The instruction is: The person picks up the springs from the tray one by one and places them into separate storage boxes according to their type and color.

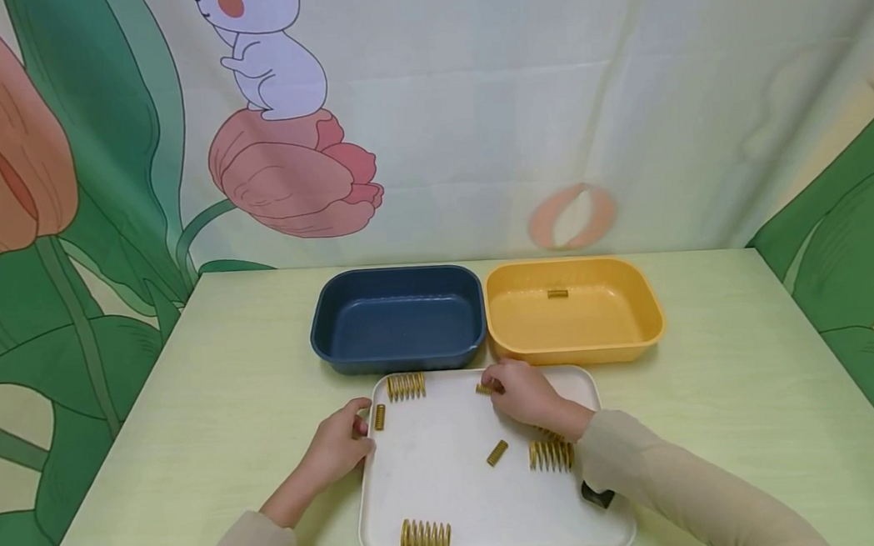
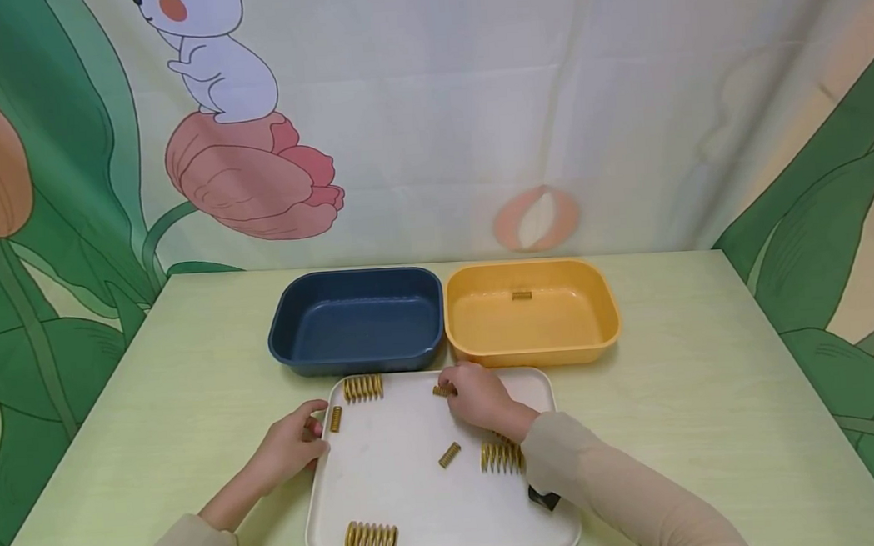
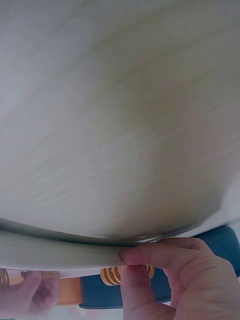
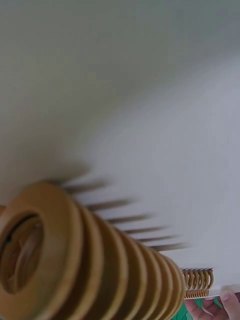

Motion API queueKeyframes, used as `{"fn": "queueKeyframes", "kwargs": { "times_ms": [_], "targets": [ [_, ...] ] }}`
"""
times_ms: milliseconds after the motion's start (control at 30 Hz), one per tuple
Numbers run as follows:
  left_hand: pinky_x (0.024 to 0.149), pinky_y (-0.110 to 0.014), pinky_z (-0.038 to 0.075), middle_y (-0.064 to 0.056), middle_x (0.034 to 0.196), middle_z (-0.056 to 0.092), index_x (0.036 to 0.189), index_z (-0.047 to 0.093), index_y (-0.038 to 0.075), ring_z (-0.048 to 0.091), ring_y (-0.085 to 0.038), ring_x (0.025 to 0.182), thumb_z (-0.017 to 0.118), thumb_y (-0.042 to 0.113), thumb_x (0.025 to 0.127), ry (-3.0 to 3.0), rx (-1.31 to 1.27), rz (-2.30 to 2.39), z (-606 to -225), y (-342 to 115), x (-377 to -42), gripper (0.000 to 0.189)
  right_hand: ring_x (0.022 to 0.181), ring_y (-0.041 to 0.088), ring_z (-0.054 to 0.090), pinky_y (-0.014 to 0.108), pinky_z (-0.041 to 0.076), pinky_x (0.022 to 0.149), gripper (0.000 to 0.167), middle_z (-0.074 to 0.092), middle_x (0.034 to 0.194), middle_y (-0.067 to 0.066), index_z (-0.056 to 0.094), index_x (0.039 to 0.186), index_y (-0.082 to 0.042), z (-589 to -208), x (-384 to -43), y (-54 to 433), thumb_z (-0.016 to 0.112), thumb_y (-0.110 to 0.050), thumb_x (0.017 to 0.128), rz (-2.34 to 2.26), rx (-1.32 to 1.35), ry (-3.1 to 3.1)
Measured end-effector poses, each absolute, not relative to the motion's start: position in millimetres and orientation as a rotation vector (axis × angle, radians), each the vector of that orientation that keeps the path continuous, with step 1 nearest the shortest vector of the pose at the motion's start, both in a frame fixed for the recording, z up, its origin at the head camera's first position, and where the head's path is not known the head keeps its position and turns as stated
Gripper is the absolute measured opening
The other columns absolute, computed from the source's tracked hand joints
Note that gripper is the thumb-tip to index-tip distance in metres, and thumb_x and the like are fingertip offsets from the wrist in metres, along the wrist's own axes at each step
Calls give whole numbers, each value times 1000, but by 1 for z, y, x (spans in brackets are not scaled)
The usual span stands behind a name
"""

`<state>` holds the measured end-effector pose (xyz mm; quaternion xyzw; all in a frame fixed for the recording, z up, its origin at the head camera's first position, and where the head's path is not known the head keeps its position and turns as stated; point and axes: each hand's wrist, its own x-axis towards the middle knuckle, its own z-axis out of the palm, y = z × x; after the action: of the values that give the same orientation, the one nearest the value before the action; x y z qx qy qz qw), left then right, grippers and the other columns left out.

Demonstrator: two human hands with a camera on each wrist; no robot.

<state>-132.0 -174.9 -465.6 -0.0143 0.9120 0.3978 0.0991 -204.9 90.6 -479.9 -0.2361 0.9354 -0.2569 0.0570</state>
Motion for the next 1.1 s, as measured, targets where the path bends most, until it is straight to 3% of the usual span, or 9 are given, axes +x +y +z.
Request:
{"fn": "queueKeyframes", "kwargs": {
  "times_ms": [400,1100],
  "targets": [
    [50,-23,42,-8,79,49,120,45,-3,45,-13,62,55,-5,70,2690,-51,1188,-466,-174,-132,51,69,11,47,23,42,63,13,56,77,1,65,84,-7,-473,-202,93,62,-2,72,-958,-605,2750],
    [49,-22,41,-7,78,48,119,46,-4,45,-11,61,54,-7,70,2704,-24,1183,-463,-175,-131,50,69,13,47,19,41,58,15,55,74,0,65,87,-7,-452,-198,97,63,-1,74,-1023,-654,2696]
  ]
}}
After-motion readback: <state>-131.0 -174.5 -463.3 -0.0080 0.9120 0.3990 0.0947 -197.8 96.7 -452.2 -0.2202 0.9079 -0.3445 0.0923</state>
